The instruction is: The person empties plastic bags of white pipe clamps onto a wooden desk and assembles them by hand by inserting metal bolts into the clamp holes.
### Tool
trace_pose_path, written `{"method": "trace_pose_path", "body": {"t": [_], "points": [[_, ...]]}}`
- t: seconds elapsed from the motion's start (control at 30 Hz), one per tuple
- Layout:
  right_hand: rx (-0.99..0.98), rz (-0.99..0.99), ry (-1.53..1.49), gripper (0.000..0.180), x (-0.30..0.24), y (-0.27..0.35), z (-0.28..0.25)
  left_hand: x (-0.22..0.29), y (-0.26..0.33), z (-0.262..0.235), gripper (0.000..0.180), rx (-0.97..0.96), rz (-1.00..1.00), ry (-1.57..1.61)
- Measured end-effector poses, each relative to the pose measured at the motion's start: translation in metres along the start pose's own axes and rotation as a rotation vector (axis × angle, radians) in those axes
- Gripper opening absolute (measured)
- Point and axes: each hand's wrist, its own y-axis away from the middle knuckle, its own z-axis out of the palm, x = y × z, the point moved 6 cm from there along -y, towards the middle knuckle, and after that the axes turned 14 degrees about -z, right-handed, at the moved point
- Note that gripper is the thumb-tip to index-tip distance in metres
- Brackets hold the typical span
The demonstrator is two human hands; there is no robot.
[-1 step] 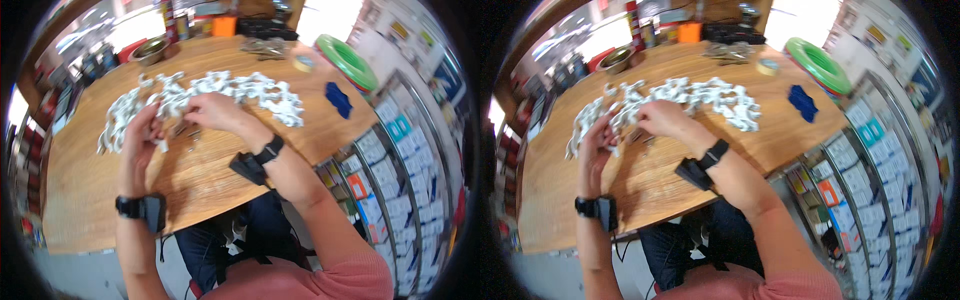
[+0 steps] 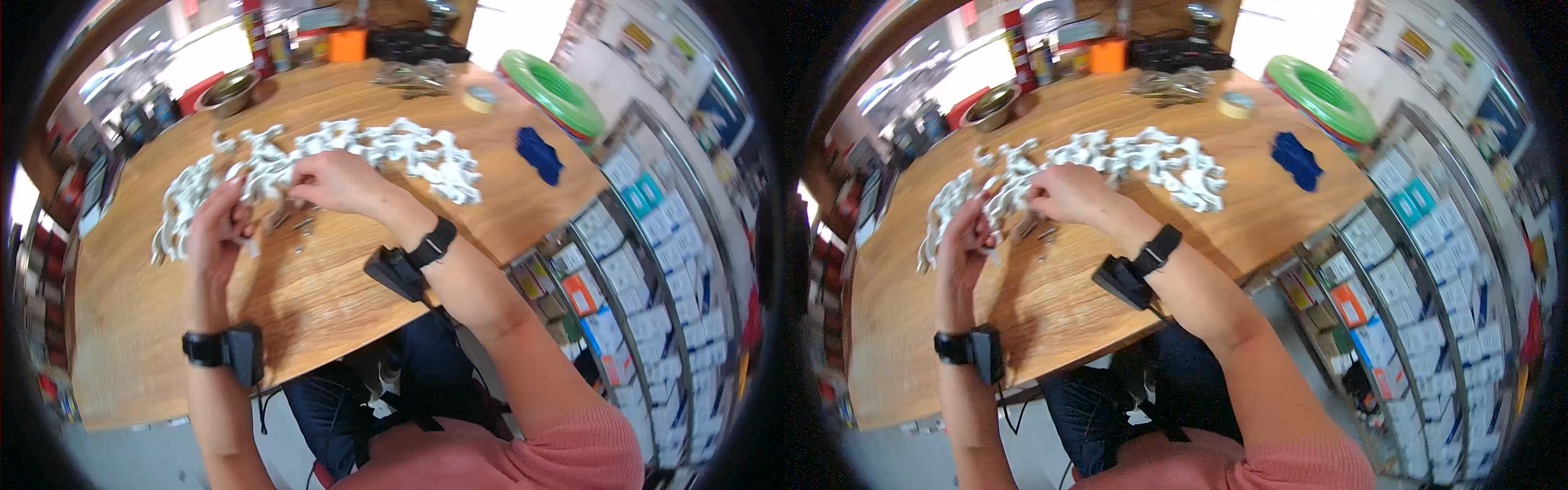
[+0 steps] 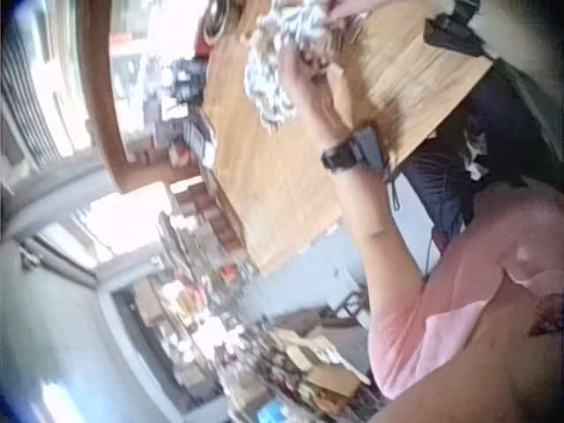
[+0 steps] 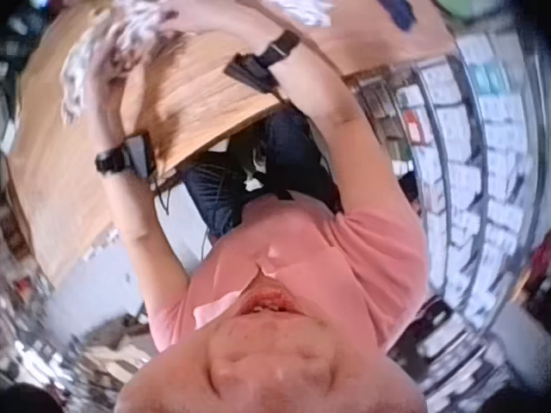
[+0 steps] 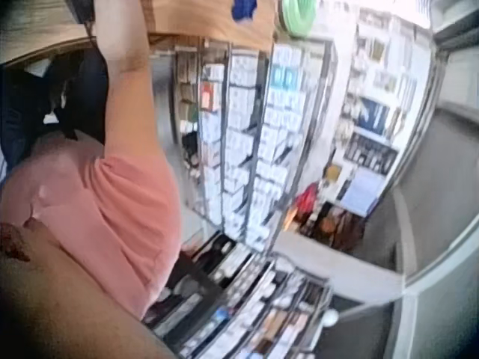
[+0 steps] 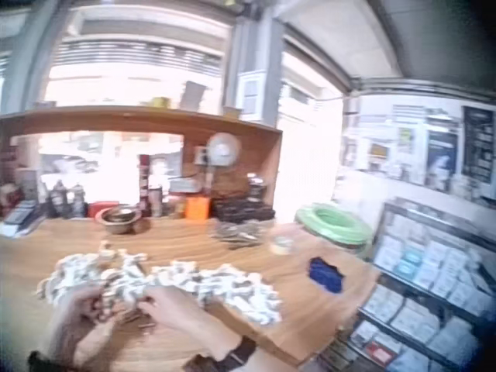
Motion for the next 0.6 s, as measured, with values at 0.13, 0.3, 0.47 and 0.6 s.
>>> {"method": "trace_pose_path", "body": {"t": [0.13, 0.3, 0.47, 0.6], "points": [[0.063, 0.014, 0.143, 0.023, -0.009, 0.027, -0.069, 0.006, 0.005, 0.009, 0.025, -0.059, 0.015, -0.111], [-0.002, 0.166, 0.223, 0.078, 0.044, 0.117, -0.140, 0.001, -0.002, 0.025, 0.020, -0.088, -0.009, -0.206], [-0.179, 0.303, 0.232, 0.110, 0.092, 0.166, -0.131, -0.003, -0.004, 0.015, 0.020, -0.097, -0.017, -0.227], [-0.217, 0.346, 0.337, 0.112, 0.115, 0.159, -0.097, -0.004, -0.003, 0.012, 0.021, -0.073, -0.019, -0.271]]}}
